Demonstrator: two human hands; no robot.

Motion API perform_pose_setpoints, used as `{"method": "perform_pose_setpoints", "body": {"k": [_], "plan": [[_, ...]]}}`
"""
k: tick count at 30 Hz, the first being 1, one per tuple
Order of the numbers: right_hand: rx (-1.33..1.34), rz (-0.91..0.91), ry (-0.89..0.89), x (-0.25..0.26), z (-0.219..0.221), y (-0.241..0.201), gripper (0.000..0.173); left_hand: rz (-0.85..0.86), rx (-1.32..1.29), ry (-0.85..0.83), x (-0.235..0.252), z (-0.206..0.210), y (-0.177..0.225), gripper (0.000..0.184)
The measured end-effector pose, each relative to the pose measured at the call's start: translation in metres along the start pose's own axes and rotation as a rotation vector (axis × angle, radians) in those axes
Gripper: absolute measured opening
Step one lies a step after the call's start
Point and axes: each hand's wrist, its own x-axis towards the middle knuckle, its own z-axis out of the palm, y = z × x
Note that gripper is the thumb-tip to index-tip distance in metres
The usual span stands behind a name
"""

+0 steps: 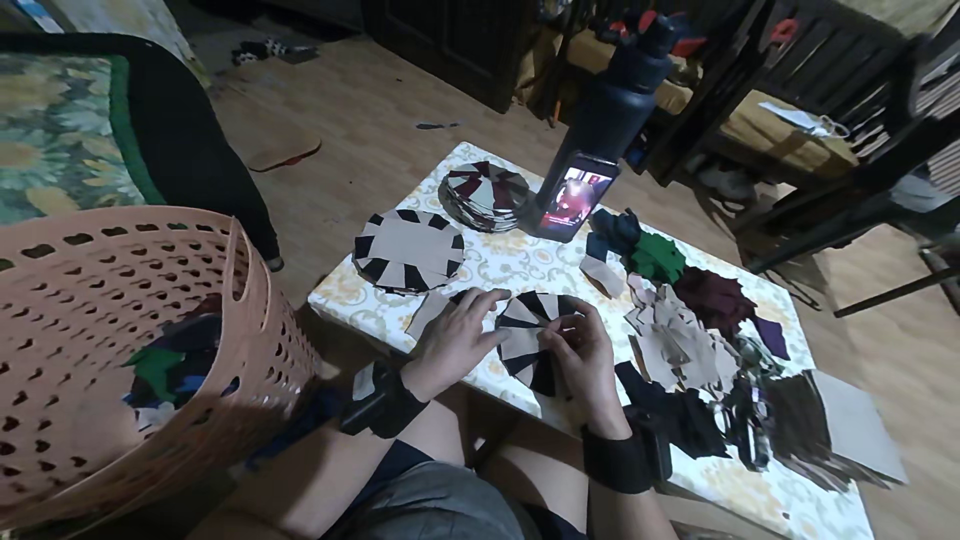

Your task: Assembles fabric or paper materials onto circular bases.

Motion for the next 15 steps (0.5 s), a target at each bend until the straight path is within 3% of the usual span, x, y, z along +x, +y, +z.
{"method": "perform_pose_setpoints", "body": {"k": [3, 12, 15], "plan": [[0.042, 0.028, -0.016, 0.0006, -0.0026, -0.0014, 0.05, -0.022, 0.053, -0.027, -0.0008, 0.0011, 0.0025, 0.057], [-0.03, 0.006, 0.0, 0.0021, 0.0009, 0.002, 0.049, 0.008, 0.011, -0.046, 0.0005, -0.0034, -0.0005, 0.059], [-0.037, 0.014, 0.002, 0.0014, 0.0012, 0.0025, 0.048, 0.037, -0.003, 0.046, -0.0029, 0.0001, -0.0009, 0.046]]}}
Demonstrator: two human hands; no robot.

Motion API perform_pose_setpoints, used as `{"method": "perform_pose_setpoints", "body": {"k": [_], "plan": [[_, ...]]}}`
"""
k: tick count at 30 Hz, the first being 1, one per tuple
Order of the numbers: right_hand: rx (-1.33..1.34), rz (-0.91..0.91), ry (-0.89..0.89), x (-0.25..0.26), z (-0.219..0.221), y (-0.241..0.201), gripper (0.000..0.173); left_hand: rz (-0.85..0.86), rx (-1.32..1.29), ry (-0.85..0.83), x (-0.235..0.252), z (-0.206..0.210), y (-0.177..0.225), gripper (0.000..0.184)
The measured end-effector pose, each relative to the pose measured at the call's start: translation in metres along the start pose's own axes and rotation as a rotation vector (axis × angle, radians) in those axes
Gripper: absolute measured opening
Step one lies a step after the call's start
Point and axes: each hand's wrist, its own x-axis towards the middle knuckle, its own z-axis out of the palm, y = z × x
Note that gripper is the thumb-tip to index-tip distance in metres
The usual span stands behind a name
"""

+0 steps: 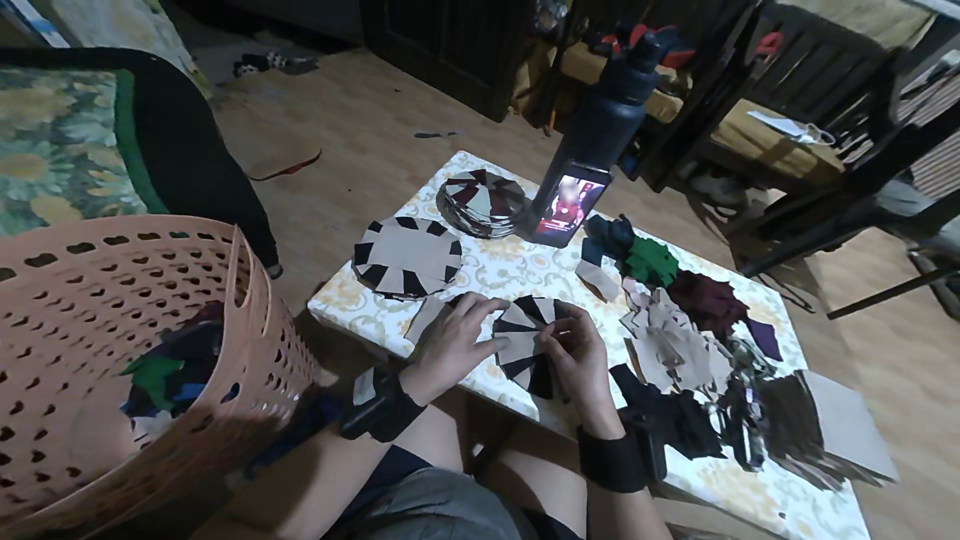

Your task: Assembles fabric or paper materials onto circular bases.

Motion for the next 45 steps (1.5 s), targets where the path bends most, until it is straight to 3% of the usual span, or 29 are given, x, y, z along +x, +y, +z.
{"method": "perform_pose_setpoints", "body": {"k": [2, 5, 13, 20, 28, 33, 36, 40, 45], "plan": [[-0.004, 0.004, 0.005, 0.0, 0.0, 0.0, 0.046, 0.057, -0.005, 0.057, -0.004, 0.004, -0.004, 0.034], [-0.01, -0.007, 0.009, -0.001, 0.0, 0.001, 0.044, 0.127, 0.007, 0.011, -0.008, 0.007, -0.009, 0.026], [-0.125, -0.079, 0.065, -0.002, 0.007, 0.005, 0.04, 0.149, 0.069, -0.036, -0.008, 0.009, -0.008, 0.028], [-0.454, -0.13, 0.112, -0.006, 0.015, -0.011, 0.02, 0.153, 0.07, -0.047, -0.007, 0.009, -0.008, 0.03], [-0.622, -0.108, 0.15, -0.007, 0.015, -0.013, 0.021, 0.146, 0.089, -0.062, -0.006, 0.008, -0.008, 0.031], [-0.478, -0.113, 0.248, -0.027, -0.022, -0.021, 0.028, 0.187, 0.005, 0.022, -0.008, 0.009, -0.009, 0.031], [-0.44, -0.155, 0.319, -0.047, -0.053, -0.01, 0.028, 0.388, 0.097, 0.118, -0.01, 0.013, -0.007, 0.026], [-0.456, -0.144, 0.393, -0.076, -0.1, 0.006, 0.032, 0.534, 0.361, 0.002, -0.011, 0.023, 0.015, 0.036], [-0.523, -0.082, 0.483, -0.112, -0.157, 0.012, 0.035, 0.423, 0.51, -0.132, -0.002, 0.035, 0.028, 0.058]]}}
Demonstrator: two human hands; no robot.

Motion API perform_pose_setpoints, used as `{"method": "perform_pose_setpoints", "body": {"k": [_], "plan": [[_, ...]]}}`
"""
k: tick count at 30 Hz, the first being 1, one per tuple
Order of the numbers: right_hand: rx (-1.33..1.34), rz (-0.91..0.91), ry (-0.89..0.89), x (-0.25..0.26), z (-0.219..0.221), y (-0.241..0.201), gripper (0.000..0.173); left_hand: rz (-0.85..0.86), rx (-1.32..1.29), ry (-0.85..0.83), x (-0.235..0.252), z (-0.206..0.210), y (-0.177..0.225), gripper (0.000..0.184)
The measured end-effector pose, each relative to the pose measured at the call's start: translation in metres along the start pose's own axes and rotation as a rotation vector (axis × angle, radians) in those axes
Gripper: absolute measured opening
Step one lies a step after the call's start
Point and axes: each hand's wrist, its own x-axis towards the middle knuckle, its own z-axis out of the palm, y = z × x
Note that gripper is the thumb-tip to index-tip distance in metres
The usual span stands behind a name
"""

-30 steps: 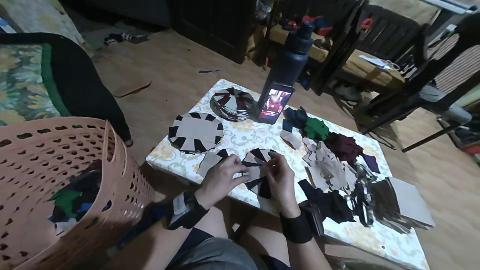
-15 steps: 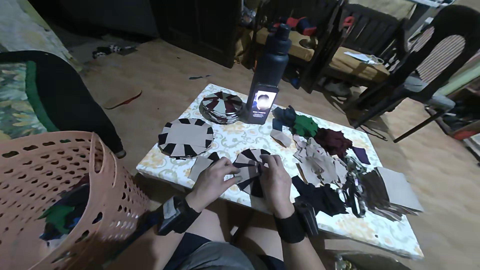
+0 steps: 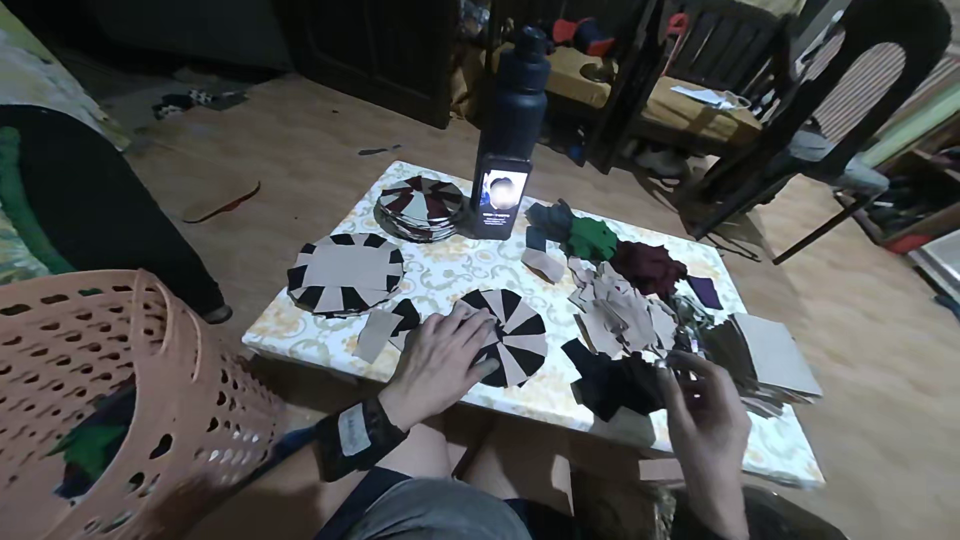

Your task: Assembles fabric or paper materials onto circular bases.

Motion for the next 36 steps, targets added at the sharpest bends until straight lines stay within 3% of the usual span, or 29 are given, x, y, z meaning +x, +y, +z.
{"method": "perform_pose_setpoints", "body": {"k": [10, 15, 17, 24, 28, 32, 36], "plan": [[-0.358, 0.127, 0.162, 0.016, -0.067, 0.085, 0.028, 0.014, 0.017, -0.017, 0.002, 0.006, -0.003, 0.062], [-0.457, 0.108, 0.017, 0.034, -0.06, 0.103, 0.033, 0.012, 0.052, -0.007, 0.0, 0.007, -0.004, 0.062], [-0.483, 0.117, -0.035, 0.037, -0.057, 0.104, 0.027, -0.002, 0.041, -0.006, -0.001, 0.008, -0.005, 0.062], [-0.478, 0.191, -0.086, 0.041, -0.07, 0.1, 0.023, -0.056, -0.02, -0.005, -0.005, 0.011, -0.006, 0.063], [-0.46, 0.125, -0.139, 0.042, -0.082, 0.108, 0.021, -0.096, -0.035, 0.059, -0.005, 0.01, -0.006, 0.069], [-0.453, 0.068, -0.128, 0.039, -0.086, 0.109, 0.021, -0.197, -0.217, 0.151, -0.008, 0.008, -0.009, 0.068], [-0.481, 0.082, -0.138, 0.046, -0.087, 0.11, 0.02, -0.297, -0.491, 0.323, -0.017, 0.003, -0.017, 0.053]]}}
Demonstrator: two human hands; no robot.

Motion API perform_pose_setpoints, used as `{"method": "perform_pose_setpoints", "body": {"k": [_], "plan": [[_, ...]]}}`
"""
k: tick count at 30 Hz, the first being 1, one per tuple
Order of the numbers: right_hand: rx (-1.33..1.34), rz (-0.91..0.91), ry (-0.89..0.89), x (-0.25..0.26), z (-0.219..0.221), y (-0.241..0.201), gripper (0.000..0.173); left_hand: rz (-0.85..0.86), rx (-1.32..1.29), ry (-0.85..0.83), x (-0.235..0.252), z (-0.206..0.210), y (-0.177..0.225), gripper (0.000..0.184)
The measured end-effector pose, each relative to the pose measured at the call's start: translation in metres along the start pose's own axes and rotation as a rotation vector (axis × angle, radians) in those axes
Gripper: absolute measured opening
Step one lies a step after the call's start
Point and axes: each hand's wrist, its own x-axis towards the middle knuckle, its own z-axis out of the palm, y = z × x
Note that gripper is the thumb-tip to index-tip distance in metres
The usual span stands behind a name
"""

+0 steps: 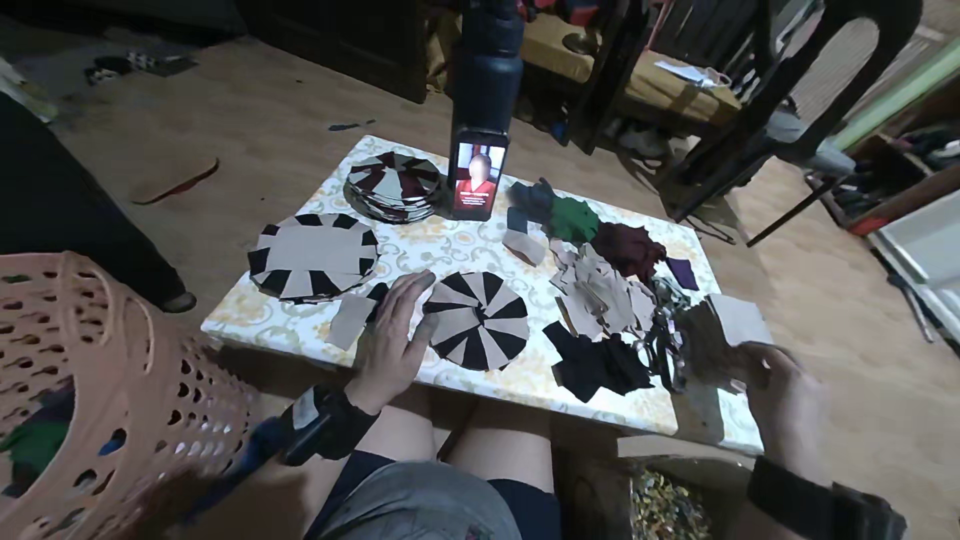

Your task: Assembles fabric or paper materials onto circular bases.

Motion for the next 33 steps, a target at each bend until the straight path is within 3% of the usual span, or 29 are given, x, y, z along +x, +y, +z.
{"method": "perform_pose_setpoints", "body": {"k": [4, 15, 20, 28, 33], "plan": [[0.092, 0.027, 0.015, 0.01, -0.004, 0.003, 0.023, -0.082, -0.118, 0.172, -0.003, -0.006, -0.003, 0.043], [0.309, 0.127, -0.143, 0.034, -0.017, 0.028, 0.029, -0.039, -0.286, 0.173, -0.003, -0.007, -0.008, 0.039], [0.411, 0.178, -0.169, 0.034, -0.023, 0.036, 0.023, -0.008, -0.357, 0.182, -0.003, -0.005, -0.012, 0.038], [0.28, 0.229, -0.026, 0.042, -0.008, 0.037, 0.031, -0.041, -0.337, 0.133, -0.003, -0.006, -0.009, 0.04], [0.236, 0.193, 0.297, 0.057, -0.01, 0.037, 0.036, -0.063, -0.357, 0.126, -0.004, -0.008, -0.011, 0.042]]}}
